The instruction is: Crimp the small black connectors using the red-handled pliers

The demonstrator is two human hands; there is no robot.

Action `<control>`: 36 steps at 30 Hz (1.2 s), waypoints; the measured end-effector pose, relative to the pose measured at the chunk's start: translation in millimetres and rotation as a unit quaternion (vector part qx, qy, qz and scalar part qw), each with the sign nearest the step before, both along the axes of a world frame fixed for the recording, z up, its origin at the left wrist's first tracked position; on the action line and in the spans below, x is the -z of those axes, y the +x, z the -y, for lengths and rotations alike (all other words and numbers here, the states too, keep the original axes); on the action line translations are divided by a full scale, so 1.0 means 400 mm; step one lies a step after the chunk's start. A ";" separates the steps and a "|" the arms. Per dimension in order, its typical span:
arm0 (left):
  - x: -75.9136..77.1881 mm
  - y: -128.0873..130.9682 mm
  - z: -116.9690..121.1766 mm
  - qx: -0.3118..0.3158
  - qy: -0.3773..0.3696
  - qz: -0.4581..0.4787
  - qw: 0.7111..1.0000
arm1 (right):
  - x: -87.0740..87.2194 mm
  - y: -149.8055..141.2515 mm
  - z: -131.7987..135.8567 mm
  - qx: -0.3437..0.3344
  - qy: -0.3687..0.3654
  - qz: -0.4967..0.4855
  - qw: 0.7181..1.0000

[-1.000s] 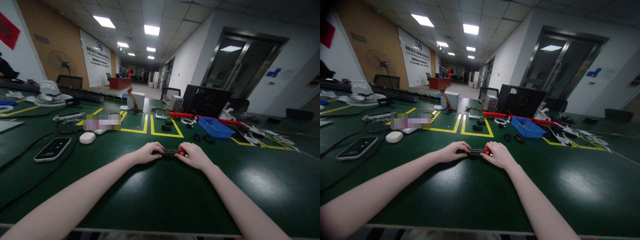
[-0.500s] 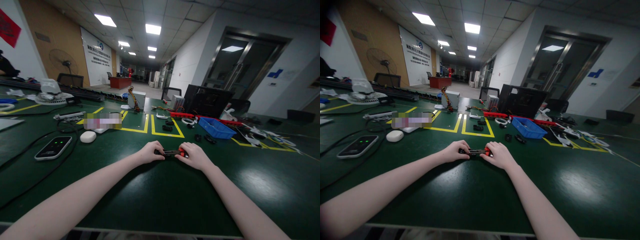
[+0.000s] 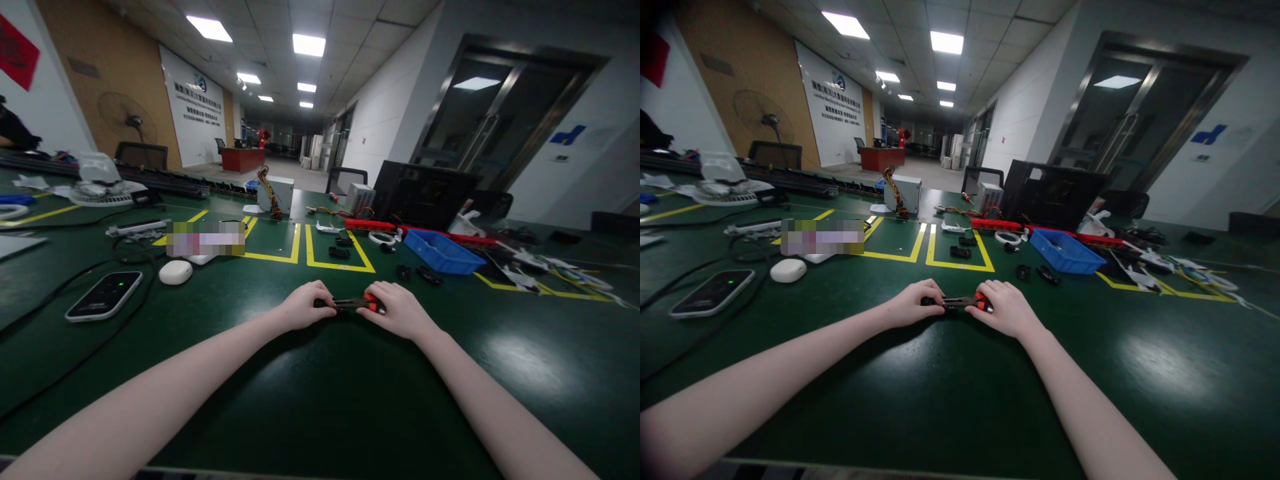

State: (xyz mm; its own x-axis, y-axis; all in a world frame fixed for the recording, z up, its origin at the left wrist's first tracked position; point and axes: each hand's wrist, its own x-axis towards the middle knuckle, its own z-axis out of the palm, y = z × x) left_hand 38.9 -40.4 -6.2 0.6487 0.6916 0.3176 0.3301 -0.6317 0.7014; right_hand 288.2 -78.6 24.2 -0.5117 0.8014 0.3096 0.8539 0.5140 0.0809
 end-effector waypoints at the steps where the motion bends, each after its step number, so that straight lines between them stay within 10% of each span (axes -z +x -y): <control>1: -0.002 0.000 0.001 0.000 -0.002 -0.001 1.000 | 0.001 0.001 -0.002 -0.001 -0.001 -0.001 1.000; 36: -0.016 -0.012 0.011 0.015 -0.031 0.013 0.999 | -0.009 -0.002 -0.005 -0.026 -0.061 -0.033 0.997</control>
State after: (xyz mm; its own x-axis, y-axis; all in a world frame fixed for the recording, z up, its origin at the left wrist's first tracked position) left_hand 34.0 -44.9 0.2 0.6617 0.6908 0.2913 0.2928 -0.5958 0.7479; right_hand 287.2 -76.5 27.7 -0.5355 0.8083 0.2448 0.8273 0.5603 -0.0402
